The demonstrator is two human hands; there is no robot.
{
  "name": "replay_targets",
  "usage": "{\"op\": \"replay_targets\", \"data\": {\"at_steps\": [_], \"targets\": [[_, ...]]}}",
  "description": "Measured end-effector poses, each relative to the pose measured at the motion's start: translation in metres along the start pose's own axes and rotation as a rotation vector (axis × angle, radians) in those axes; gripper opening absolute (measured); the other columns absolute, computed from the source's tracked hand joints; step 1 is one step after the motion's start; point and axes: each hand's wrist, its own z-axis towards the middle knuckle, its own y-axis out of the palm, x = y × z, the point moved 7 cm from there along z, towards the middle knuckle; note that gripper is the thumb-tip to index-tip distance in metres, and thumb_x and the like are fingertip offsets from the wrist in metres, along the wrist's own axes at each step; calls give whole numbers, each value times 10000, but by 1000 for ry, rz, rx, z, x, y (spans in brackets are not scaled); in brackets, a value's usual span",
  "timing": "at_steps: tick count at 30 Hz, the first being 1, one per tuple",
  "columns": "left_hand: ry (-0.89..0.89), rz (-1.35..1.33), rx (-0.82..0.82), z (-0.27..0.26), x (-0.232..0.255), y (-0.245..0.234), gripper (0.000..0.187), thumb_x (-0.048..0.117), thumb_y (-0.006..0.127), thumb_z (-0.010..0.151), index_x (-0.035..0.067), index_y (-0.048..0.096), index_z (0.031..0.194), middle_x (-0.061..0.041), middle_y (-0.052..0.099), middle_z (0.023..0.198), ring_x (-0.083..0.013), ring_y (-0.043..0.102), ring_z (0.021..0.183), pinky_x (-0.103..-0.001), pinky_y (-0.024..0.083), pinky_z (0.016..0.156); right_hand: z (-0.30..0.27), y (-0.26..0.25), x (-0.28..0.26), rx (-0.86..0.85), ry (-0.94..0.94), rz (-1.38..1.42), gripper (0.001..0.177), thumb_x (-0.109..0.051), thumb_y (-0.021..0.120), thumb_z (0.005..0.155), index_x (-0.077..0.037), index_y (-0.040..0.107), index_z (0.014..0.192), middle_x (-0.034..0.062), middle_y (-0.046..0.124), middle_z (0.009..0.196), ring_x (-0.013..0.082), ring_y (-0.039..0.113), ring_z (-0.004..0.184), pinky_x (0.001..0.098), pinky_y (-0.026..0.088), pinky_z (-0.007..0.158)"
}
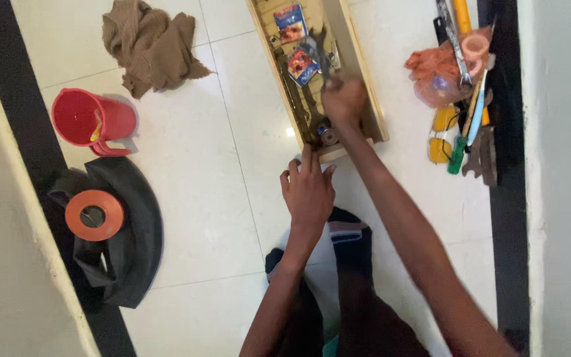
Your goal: The person removes various tools and items from a wooden drawer, including a plastic bag, wrench, screwdriver, and tape measure, placing them on the floor. They then use the tape measure to measure the interior length and width of the drawer before wiping the inside with their hand.
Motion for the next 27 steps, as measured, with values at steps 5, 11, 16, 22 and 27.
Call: {"op": "replay_targets", "data": {"at_steps": [5, 11, 16, 22, 27], "targets": [[-46, -110, -121, 4, -6, 10, 454, 293, 630, 993, -32, 613, 1310, -133, 527, 1428, -346, 639, 986, -484, 478, 914, -69, -13, 22, -364, 394, 915, 231, -62, 654, 979, -18, 710, 1198, -4, 654, 831, 75, 599, 656, 232, 461, 536], [-52, -192, -139, 2, -1, 1, 446, 189, 665, 942, -40, 587, 1317, -139, 547, 1418, -359, 672, 897, -464, 514, 796, -90, -70, 31, -274, 197, 923, 299, -15, 656, 986, 56, 681, 1275, 28, 650, 898, 92, 564, 685, 235, 439, 560], [-24, -154, -159, -3, -6, 13, 509, 15, 644, 831, -14, 589, 1336, -133, 555, 1426, -339, 682, 856, -456, 528, 769, -83, -115, 53, -188, 214, 1086, 342, -23, 655, 982, 56, 650, 1314, 49, 695, 998, 106, 607, 782, 223, 496, 685], [33, -132, -45, -4, -8, 4, 557, -44, 617, 728, 47, 633, 1277, -135, 629, 1325, -330, 698, 824, -480, 537, 778, -50, -154, 53, -100, 176, 930, 305, -83, 642, 1015, 18, 660, 1302, 46, 711, 1000, 76, 556, 750, 218, 450, 645], [-49, -189, -171, 10, 1, 5, 527, -38, 618, 791, 44, 624, 1311, -157, 634, 1226, -356, 687, 761, -450, 539, 714, -12, -184, 63, 60, -30, 585, 251, -45, 575, 1080, 2, 683, 1302, 46, 693, 1030, 77, 560, 811, 225, 461, 693]]}}
